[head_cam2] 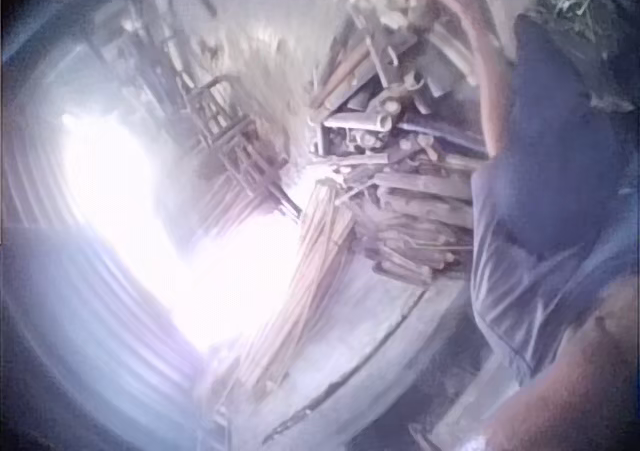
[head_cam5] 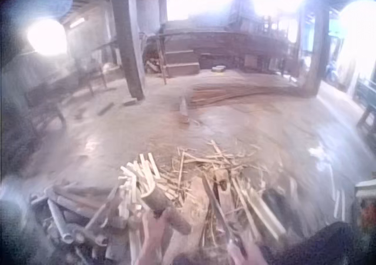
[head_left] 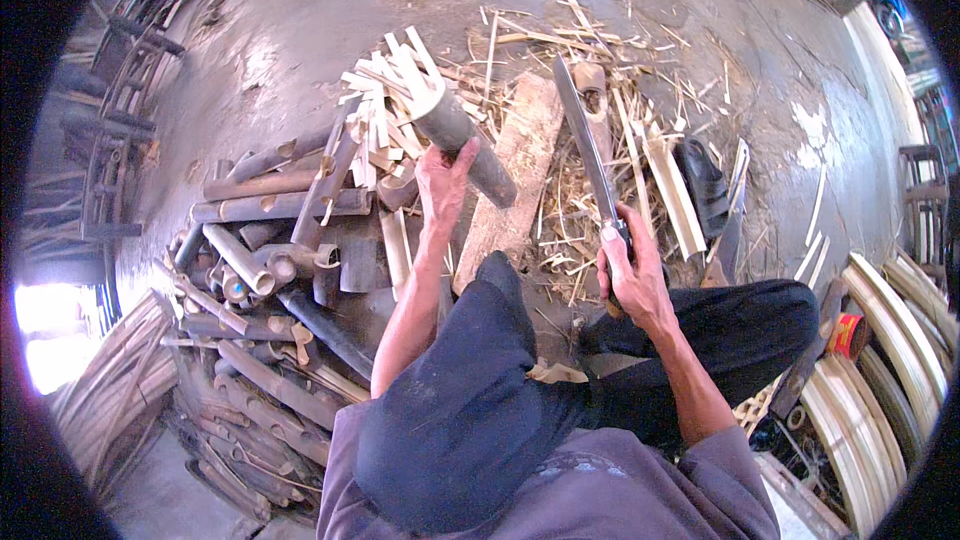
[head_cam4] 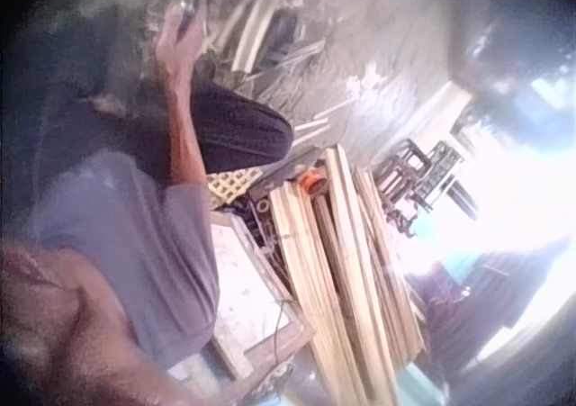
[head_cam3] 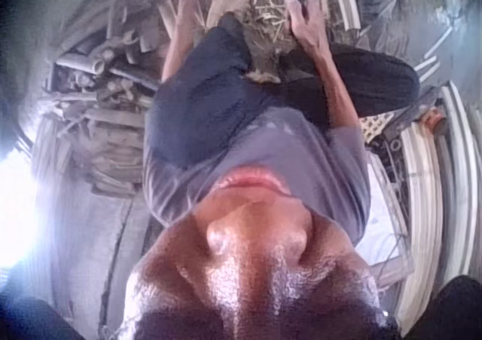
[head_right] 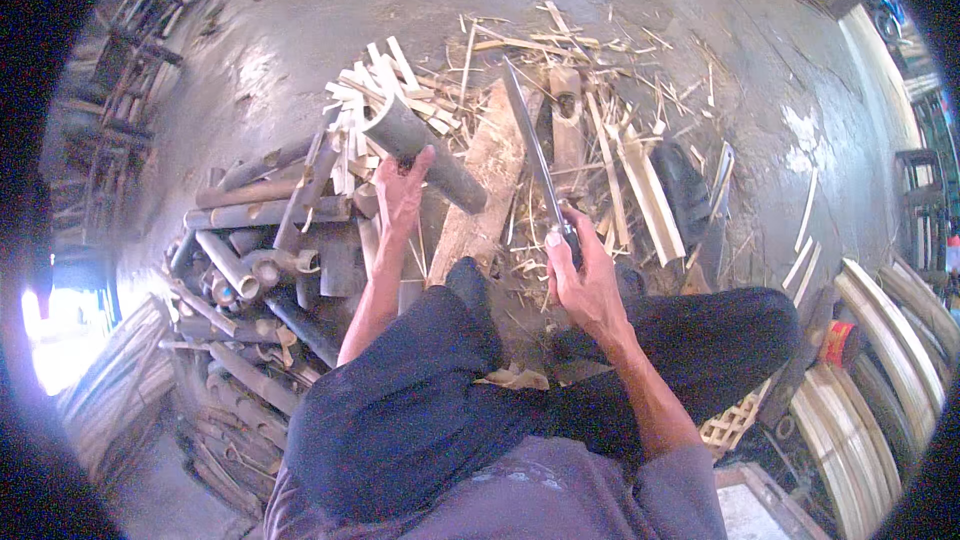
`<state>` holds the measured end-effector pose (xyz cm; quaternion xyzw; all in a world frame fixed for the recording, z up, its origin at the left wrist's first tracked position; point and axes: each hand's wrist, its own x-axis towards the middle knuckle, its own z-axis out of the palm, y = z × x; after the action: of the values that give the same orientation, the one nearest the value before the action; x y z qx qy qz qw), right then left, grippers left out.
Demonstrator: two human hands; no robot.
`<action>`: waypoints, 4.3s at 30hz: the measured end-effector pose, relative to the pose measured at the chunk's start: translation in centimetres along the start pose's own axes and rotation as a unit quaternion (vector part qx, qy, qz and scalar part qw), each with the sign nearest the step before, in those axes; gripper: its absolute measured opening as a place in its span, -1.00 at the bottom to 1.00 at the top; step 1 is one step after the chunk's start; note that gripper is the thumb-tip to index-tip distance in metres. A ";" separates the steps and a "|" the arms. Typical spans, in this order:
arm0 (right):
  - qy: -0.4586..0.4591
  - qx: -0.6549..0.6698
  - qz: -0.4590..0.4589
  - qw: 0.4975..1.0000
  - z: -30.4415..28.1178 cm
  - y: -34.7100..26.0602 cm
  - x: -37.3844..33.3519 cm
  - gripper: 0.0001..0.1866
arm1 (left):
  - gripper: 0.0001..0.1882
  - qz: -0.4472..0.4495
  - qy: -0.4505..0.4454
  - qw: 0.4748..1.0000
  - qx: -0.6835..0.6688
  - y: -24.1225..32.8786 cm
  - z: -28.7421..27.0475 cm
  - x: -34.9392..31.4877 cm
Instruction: The person sits on the floor and uses a knife to split small pieces of wood into thinner strips. They repeatedly position the wood, strike it with the knife, and separate the resulting pieces.
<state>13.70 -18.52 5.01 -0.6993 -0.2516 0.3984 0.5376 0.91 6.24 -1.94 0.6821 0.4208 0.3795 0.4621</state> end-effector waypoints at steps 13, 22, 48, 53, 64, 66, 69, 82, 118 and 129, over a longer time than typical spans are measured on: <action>-0.124 0.061 -0.025 0.990 4.8 -7.9 0.6 -0.54 | -0.79 0.033 -0.066 0.996 0.046 3.6 0.5 -4.0; -0.149 0.087 0.043 0.984 4.3 -7.9 1.2 -0.53 | -0.78 0.056 -0.089 0.994 0.011 4.2 0.9 -4.7; -0.025 -0.154 -0.210 0.965 4.6 -5.6 3.5 -0.69 | -0.71 0.110 -0.114 0.976 0.151 5.5 0.8 -1.9; -0.017 -0.149 -0.211 0.966 3.1 -10.7 1.2 -0.72 | -0.68 0.099 -0.124 0.984 0.083 13.7 -0.6 -1.9; 0.070 -0.364 -0.233 0.899 -3.3 0.1 9.1 -0.70 | -0.78 0.122 -0.203 0.941 0.244 -1.7 6.4 0.2; 0.039 -0.565 -0.126 0.814 -8.7 0.4 10.8 -0.68 | -0.80 0.181 -0.201 0.920 0.283 -2.0 7.4 0.9; 0.115 -0.435 -0.103 0.887 -9.5 2.5 8.1 -0.66 | -0.78 0.166 -0.131 0.951 0.225 -3.2 6.2 3.0; 0.037 -0.471 -0.147 0.869 -2.3 2.1 8.6 -0.53 | -0.88 -0.301 -0.115 0.881 -0.346 -0.7 -0.8 -4.4; -0.030 -0.368 -0.323 0.871 2.1 0.6 15.9 -0.71 | -0.60 -0.392 -0.350 0.827 -0.201 2.5 -7.7 -9.7; -0.078 -0.279 0.021 0.957 7.5 3.6 11.5 -0.55 | -0.45 -0.048 -0.031 0.990 -0.129 -1.2 -0.1 -7.7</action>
<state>13.63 -6.45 -2.55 -0.7934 -0.3787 0.3770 0.2915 -2.26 -0.61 -4.04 0.6074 0.3863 0.3868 0.5763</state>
